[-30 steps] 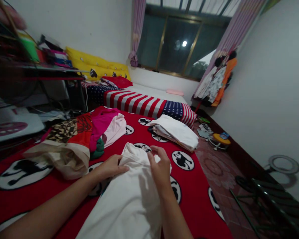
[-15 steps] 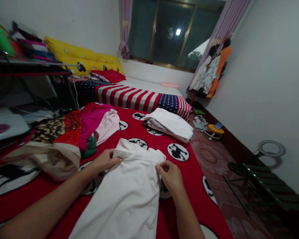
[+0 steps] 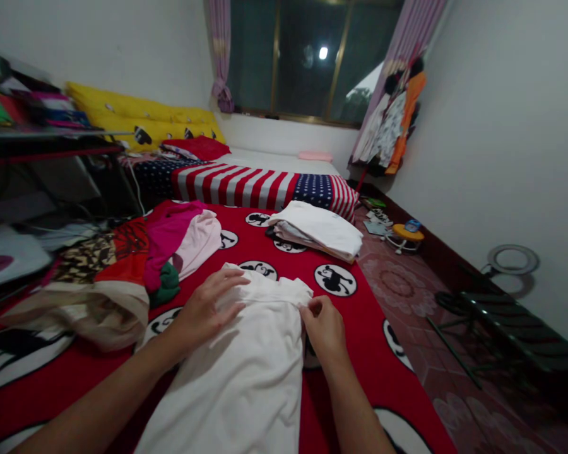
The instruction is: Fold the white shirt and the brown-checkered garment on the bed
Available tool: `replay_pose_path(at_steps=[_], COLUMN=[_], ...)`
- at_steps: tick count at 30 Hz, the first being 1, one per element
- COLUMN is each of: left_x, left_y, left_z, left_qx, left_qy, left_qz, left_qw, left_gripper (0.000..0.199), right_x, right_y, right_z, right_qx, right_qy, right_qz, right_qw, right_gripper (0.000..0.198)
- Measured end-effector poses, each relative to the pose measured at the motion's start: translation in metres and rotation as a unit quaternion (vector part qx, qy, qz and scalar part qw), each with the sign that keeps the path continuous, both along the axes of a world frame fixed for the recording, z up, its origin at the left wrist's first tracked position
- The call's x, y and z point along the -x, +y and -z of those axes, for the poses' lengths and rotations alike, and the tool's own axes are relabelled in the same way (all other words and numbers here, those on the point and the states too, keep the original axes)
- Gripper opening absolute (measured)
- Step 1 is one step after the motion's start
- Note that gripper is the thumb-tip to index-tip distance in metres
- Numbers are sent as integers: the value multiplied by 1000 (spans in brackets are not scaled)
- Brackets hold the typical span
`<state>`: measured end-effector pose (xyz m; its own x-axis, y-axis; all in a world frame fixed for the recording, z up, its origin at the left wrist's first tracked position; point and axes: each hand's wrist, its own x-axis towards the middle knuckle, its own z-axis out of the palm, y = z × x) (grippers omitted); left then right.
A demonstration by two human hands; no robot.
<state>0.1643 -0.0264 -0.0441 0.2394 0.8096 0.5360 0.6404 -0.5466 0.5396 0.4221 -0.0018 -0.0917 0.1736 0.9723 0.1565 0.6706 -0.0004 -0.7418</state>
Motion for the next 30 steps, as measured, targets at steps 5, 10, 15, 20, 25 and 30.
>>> replay_pose_path(at_steps=[5, 10, 15, 20, 25, 30], left_x=[-9, -16, -22, -23, -17, -14], left_y=[-10, -15, -22, -20, -14, -14], left_z=[-7, -11, -11, -8, -15, -20], left_qx=[-39, 4, 44, 31, 80, 138], left_qy=[40, 20, 7, -15, -35, -99], left_qz=[30, 73, 109, 85, 43, 71], left_qw=[998, 997, 993, 996, 995, 983], left_gripper=[33, 48, 72, 40, 5, 5], right_x=[4, 24, 47, 56, 41, 29], right_y=[0, -16, -40, -52, -36, -18], right_z=[-5, -30, -44, -51, -42, -22], right_qx=[13, -79, -102, -115, -81, -3], right_qy=[147, 244, 262, 221, 234, 232], right_qz=[-22, -107, -219, -317, -186, -155], right_qw=[989, 961, 934, 915, 951, 960], right_gripper=[35, 22, 10, 11, 22, 40])
